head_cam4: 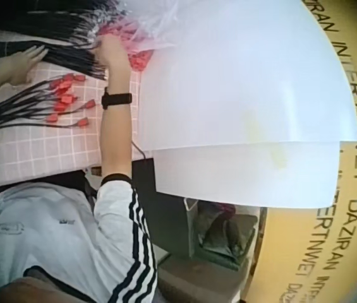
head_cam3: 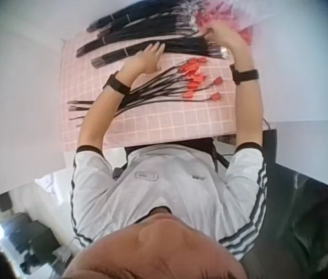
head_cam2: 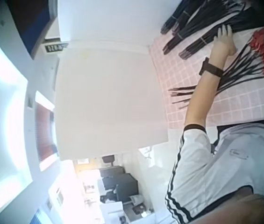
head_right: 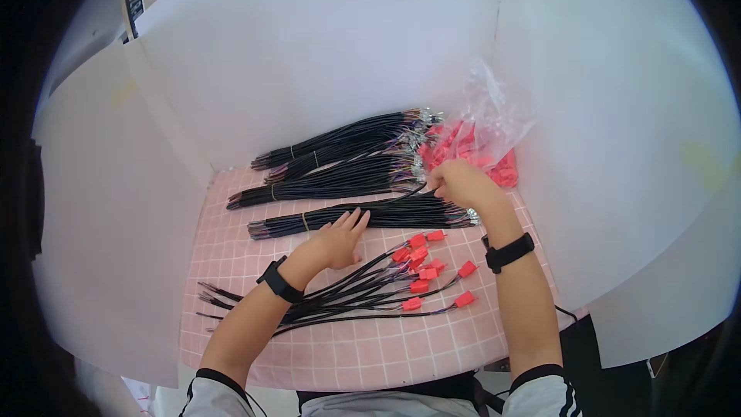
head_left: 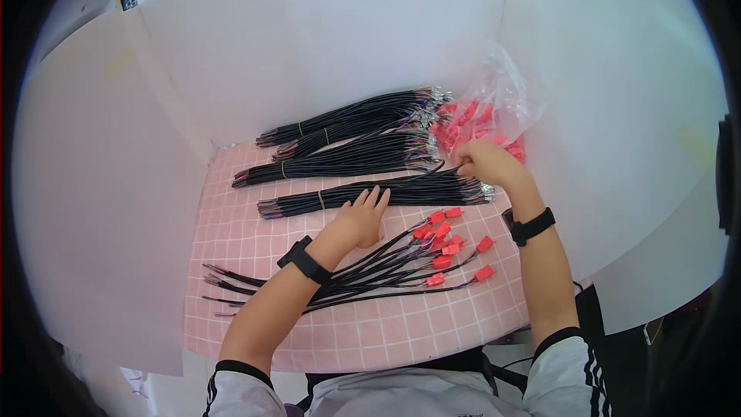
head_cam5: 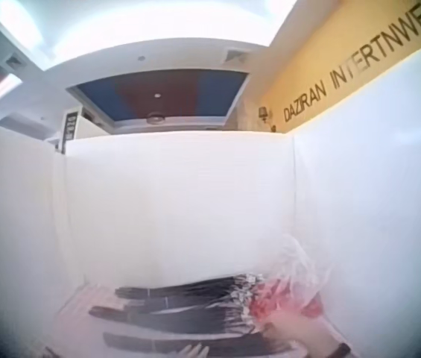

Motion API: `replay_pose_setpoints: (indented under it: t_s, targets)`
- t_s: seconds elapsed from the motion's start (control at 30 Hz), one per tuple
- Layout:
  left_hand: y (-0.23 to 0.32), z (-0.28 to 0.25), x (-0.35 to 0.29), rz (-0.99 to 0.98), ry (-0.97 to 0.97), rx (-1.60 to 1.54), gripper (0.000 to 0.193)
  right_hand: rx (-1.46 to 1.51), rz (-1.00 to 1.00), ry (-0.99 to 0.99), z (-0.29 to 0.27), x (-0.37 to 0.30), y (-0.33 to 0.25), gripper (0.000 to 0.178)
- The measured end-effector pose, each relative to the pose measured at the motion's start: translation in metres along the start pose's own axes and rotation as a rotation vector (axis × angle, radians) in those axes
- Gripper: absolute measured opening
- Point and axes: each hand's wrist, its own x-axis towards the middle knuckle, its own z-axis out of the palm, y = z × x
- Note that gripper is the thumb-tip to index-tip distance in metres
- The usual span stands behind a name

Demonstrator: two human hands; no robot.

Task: Manually inserting wires into a connector housing.

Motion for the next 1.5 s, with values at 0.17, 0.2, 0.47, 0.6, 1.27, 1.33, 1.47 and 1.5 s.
replay_pose_setpoints:
  t_s: [0.17,0.2,0.47,0.6,1.27,1.33,1.47,1.5]
  targets:
    - [-0.010,0.003,0.004,-0.017,0.102,-0.027,0.086,-0.092,-0.116,0.198,-0.032,-0.022,-0.001,0.010]
    - [-0.013,0.004,0.002,-0.018,0.134,-0.047,0.083,-0.187,-0.077,0.311,-0.041,-0.026,0.000,0.011]
    - [-0.020,-0.015,0.001,-0.042,0.479,-0.379,0.030,0.094,-0.088,0.875,-0.107,-0.092,-0.075,0.008]
    - [-0.030,-0.065,-0.056,-0.175,0.509,-0.136,0.022,0.088,-0.082,0.904,-0.110,-0.098,-0.080,0.009]
    - [0.035,-0.052,-0.018,0.240,0.367,-1.028,0.030,0.170,-0.116,0.299,-0.047,-0.024,-0.046,0.013]
    - [0.031,-0.043,-0.013,0.380,0.578,-0.913,0.022,0.498,-0.054,0.591,-0.071,-0.029,-0.030,0.014]
    - [0.034,-0.058,-0.030,0.289,0.377,-1.021,0.021,0.466,-0.119,1.034,-0.112,-0.026,-0.007,0.017]
    - [0.033,-0.058,-0.033,0.301,0.384,-1.035,0.021,0.463,-0.025,1.127,-0.122,-0.025,-0.005,0.018]
